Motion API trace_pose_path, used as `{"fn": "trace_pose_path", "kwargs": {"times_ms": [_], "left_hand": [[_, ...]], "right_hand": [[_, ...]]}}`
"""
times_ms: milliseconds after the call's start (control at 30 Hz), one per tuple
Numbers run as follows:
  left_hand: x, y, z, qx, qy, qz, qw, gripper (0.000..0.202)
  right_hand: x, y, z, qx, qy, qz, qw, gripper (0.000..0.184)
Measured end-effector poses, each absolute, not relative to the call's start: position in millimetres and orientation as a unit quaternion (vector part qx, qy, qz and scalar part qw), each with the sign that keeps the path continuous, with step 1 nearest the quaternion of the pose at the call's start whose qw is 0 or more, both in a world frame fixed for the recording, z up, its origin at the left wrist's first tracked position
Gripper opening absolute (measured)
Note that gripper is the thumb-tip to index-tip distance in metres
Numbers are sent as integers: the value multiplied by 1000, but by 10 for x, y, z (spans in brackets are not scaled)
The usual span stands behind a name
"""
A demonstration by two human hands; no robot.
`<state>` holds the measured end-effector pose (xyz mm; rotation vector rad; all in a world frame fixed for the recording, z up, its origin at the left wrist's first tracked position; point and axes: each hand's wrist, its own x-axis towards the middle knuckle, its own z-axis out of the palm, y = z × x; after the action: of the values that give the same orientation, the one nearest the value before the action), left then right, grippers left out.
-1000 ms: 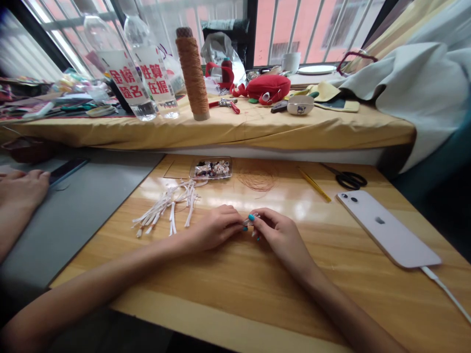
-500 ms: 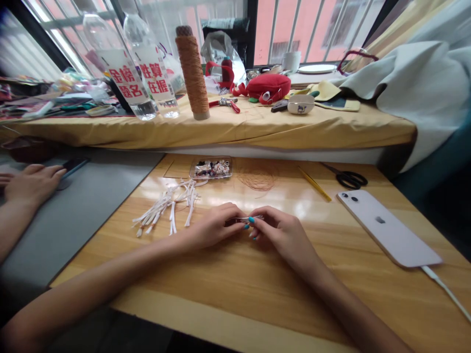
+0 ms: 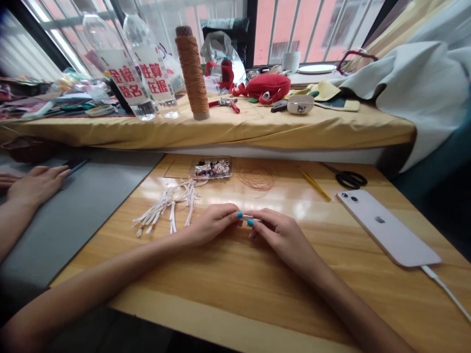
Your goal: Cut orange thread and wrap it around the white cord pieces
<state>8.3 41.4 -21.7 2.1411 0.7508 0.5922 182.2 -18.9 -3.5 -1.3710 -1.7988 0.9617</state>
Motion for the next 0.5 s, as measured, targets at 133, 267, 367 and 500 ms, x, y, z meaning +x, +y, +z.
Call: {"fn": "trace_pose_path", "kwargs": {"times_ms": [133, 267, 367, 500], "left_hand": [[93, 406, -215, 841, 299, 243, 379, 30], [105, 377, -234, 861, 283, 298, 300, 17], [106, 361, -257, 869, 266, 331, 255, 14], [100, 351, -263, 873, 250, 346, 236, 14]], "right_hand": [[1818, -180, -29, -538, -700, 343, 320, 23], [1807, -178, -31, -564, -665, 366, 326, 23], [1824, -177, -58, -560, -654, 402, 310, 24], [1852, -172, -81, -546, -684, 400, 271, 26]]}}
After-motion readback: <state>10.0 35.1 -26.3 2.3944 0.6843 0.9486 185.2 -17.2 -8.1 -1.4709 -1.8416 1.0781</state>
